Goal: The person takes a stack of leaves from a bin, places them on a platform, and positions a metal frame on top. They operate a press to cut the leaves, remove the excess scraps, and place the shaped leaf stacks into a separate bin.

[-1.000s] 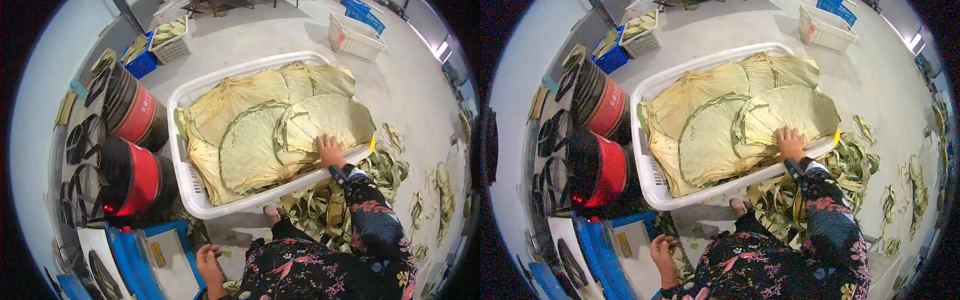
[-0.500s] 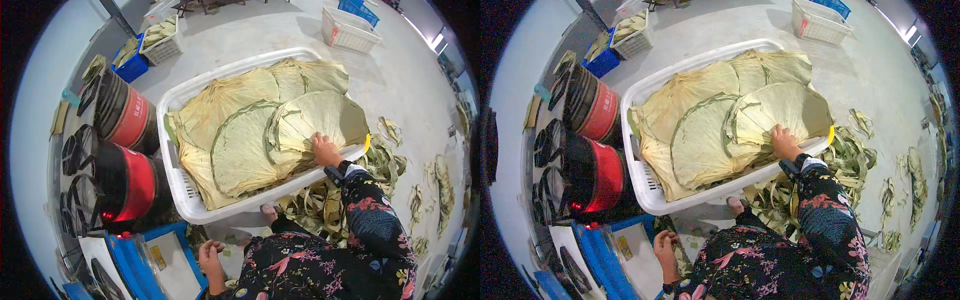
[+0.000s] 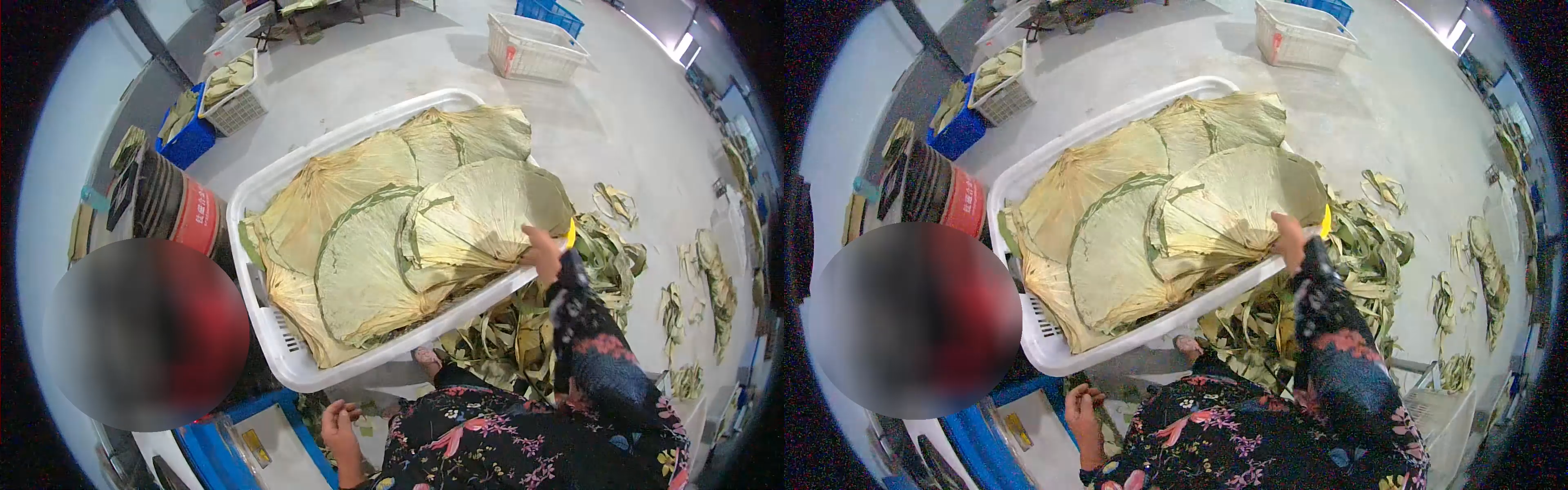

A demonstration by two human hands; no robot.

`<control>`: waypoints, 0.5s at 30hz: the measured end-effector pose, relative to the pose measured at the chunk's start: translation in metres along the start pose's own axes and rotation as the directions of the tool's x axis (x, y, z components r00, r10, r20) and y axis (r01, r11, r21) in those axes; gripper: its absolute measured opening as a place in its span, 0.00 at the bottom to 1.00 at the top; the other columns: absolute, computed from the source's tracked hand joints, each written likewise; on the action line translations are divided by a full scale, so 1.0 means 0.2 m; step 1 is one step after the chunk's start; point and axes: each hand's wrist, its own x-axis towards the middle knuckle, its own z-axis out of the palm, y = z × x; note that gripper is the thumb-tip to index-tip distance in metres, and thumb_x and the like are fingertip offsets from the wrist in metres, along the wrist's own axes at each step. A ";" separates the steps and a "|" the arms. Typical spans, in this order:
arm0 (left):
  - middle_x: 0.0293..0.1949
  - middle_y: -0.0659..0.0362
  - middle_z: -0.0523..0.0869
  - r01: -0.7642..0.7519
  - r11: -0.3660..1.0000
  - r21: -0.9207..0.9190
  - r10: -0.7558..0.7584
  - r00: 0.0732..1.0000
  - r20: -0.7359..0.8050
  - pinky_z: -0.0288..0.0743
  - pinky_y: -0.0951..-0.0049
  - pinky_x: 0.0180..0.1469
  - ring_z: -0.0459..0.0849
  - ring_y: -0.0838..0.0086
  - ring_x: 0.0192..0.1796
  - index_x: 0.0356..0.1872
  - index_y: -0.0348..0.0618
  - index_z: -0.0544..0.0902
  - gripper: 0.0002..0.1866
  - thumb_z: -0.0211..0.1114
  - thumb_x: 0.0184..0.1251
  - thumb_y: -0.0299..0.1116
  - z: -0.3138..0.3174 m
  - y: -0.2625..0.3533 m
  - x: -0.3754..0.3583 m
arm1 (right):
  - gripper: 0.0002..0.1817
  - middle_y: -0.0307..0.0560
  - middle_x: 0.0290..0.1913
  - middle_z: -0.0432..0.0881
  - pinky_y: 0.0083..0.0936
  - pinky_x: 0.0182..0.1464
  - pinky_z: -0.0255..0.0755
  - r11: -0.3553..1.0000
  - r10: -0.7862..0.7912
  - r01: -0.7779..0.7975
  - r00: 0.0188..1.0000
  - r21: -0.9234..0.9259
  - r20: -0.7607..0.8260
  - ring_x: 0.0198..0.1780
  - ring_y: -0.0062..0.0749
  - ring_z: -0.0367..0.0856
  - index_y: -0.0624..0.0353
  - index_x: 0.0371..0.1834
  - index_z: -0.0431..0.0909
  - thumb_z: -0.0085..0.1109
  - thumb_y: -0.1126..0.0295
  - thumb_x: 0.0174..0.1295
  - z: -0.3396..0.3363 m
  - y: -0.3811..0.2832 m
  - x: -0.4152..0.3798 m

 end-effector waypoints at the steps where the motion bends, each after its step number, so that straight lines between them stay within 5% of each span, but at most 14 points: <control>1: 0.37 0.52 0.80 -0.002 1.000 0.008 0.002 1.000 0.010 0.76 0.71 0.42 0.82 0.70 0.37 0.46 0.31 0.73 0.11 0.49 0.65 0.23 0.01 0.01 0.00 | 0.27 0.55 0.53 0.74 0.32 0.53 0.70 0.685 -0.514 0.562 0.824 -0.463 0.238 0.54 0.43 0.73 0.62 0.56 0.70 0.60 0.68 0.51 -0.07 0.15 0.20; 2: 0.37 0.52 0.80 0.003 1.000 0.000 -0.003 1.000 0.023 0.76 0.71 0.43 0.81 0.70 0.37 0.46 0.31 0.73 0.11 0.49 0.65 0.23 0.02 0.02 0.02 | 0.27 0.58 0.51 0.77 0.33 0.54 0.70 -0.064 -0.651 0.813 0.405 -0.578 0.642 0.54 0.46 0.75 0.62 0.56 0.70 0.59 0.71 0.49 -0.10 0.22 0.31; 3: 0.37 0.52 0.80 0.006 1.000 -0.010 -0.006 0.999 0.032 0.76 0.72 0.43 0.81 0.70 0.37 0.46 0.31 0.73 0.11 0.49 0.65 0.23 0.04 0.03 0.03 | 0.24 0.61 0.46 0.78 0.35 0.52 0.71 -0.082 -0.572 0.702 0.548 -0.707 0.610 0.51 0.52 0.76 0.62 0.52 0.72 0.58 0.72 0.48 -0.01 0.20 0.28; 4: 0.37 0.52 0.80 0.002 1.000 -0.007 -0.002 1.000 0.028 0.76 0.72 0.43 0.81 0.70 0.37 0.46 0.31 0.73 0.11 0.49 0.65 0.23 0.05 0.04 0.03 | 0.22 0.62 0.44 0.79 0.37 0.48 0.73 0.611 -0.496 0.638 0.770 -0.469 0.401 0.48 0.53 0.77 0.64 0.50 0.73 0.56 0.73 0.49 0.05 0.48 0.82; 5: 0.37 0.52 0.80 -0.004 1.000 -0.007 0.005 0.999 0.039 0.75 0.72 0.43 0.81 0.70 0.38 0.46 0.31 0.73 0.11 0.49 0.65 0.23 0.05 0.05 0.02 | 0.21 0.61 0.43 0.80 0.35 0.46 0.74 0.219 -0.405 0.628 0.755 -0.747 0.516 0.47 0.50 0.79 0.63 0.50 0.74 0.57 0.73 0.50 0.11 0.42 0.73; 6: 0.37 0.52 0.80 -0.010 1.000 -0.007 0.010 0.999 0.047 0.75 0.72 0.44 0.81 0.70 0.38 0.46 0.32 0.73 0.10 0.50 0.65 0.23 0.05 0.05 0.01 | 0.20 0.59 0.43 0.81 0.33 0.44 0.75 -0.248 -0.272 0.529 0.766 -0.811 0.583 0.45 0.47 0.80 0.62 0.50 0.74 0.57 0.73 0.52 0.17 0.31 0.58; 7: 0.37 0.52 0.80 -0.004 1.000 0.002 0.004 0.999 0.040 0.75 0.72 0.44 0.81 0.70 0.38 0.46 0.32 0.73 0.10 0.50 0.65 0.23 0.05 0.06 0.01 | 0.20 0.56 0.45 0.81 0.30 0.44 0.74 0.275 -0.365 0.644 0.757 -0.714 0.541 0.46 0.43 0.80 0.63 0.52 0.74 0.58 0.71 0.54 0.14 0.30 0.43; 8: 0.38 0.52 0.80 -0.001 1.000 0.016 0.000 0.999 0.040 0.75 0.71 0.44 0.81 0.70 0.38 0.46 0.32 0.73 0.10 0.50 0.65 0.23 0.04 0.06 0.01 | 0.21 0.53 0.47 0.81 0.28 0.44 0.74 0.703 -0.423 0.601 0.783 -0.380 0.455 0.46 0.40 0.80 0.64 0.53 0.73 0.59 0.69 0.56 0.08 0.28 0.29; 9: 0.38 0.52 0.80 0.001 1.000 0.025 -0.002 0.999 0.044 0.75 0.71 0.44 0.81 0.70 0.38 0.46 0.32 0.73 0.10 0.50 0.65 0.23 0.04 0.05 0.01 | 0.28 0.51 0.52 0.78 0.27 0.44 0.73 0.326 -0.418 0.756 0.654 -0.568 0.630 0.45 0.37 0.79 0.67 0.58 0.69 0.60 0.62 0.57 0.05 0.17 0.18; 10: 0.38 0.52 0.80 0.003 1.000 0.025 -0.004 0.999 0.044 0.75 0.71 0.44 0.81 0.70 0.38 0.46 0.32 0.73 0.10 0.50 0.65 0.23 0.04 0.03 0.01 | 0.34 0.54 0.56 0.75 0.31 0.46 0.72 0.672 -0.432 0.663 0.713 -0.331 0.552 0.47 0.41 0.78 0.68 0.62 0.63 0.60 0.59 0.57 0.07 0.26 0.32; 11: 0.38 0.52 0.80 -0.003 1.000 0.031 0.002 0.999 0.043 0.75 0.71 0.44 0.81 0.70 0.38 0.46 0.32 0.73 0.10 0.50 0.65 0.23 0.03 0.01 0.02 | 0.32 0.54 0.54 0.76 0.32 0.46 0.72 0.911 -0.269 0.363 0.882 -0.194 0.386 0.47 0.40 0.78 0.67 0.61 0.65 0.60 0.59 0.57 0.10 0.31 0.46; 12: 0.38 0.52 0.80 -0.009 0.999 0.038 0.008 0.999 0.042 0.75 0.71 0.44 0.81 0.70 0.38 0.46 0.32 0.73 0.11 0.50 0.66 0.24 0.03 0.00 0.02 | 0.30 0.54 0.53 0.77 0.33 0.45 0.72 1.000 -0.028 0.025 0.966 0.014 0.255 0.47 0.40 0.77 0.65 0.60 0.66 0.60 0.59 0.57 0.18 0.24 0.38; 15: 0.38 0.52 0.80 0.011 0.999 0.039 -0.014 0.997 0.072 0.75 0.71 0.44 0.81 0.69 0.38 0.47 0.32 0.73 0.11 0.49 0.66 0.24 0.07 0.06 0.03 | 0.22 0.47 0.45 0.79 0.35 0.40 0.72 0.977 -0.001 -0.087 0.911 0.193 0.413 0.42 0.36 0.78 0.62 0.49 0.72 0.60 0.60 0.57 0.20 0.10 0.08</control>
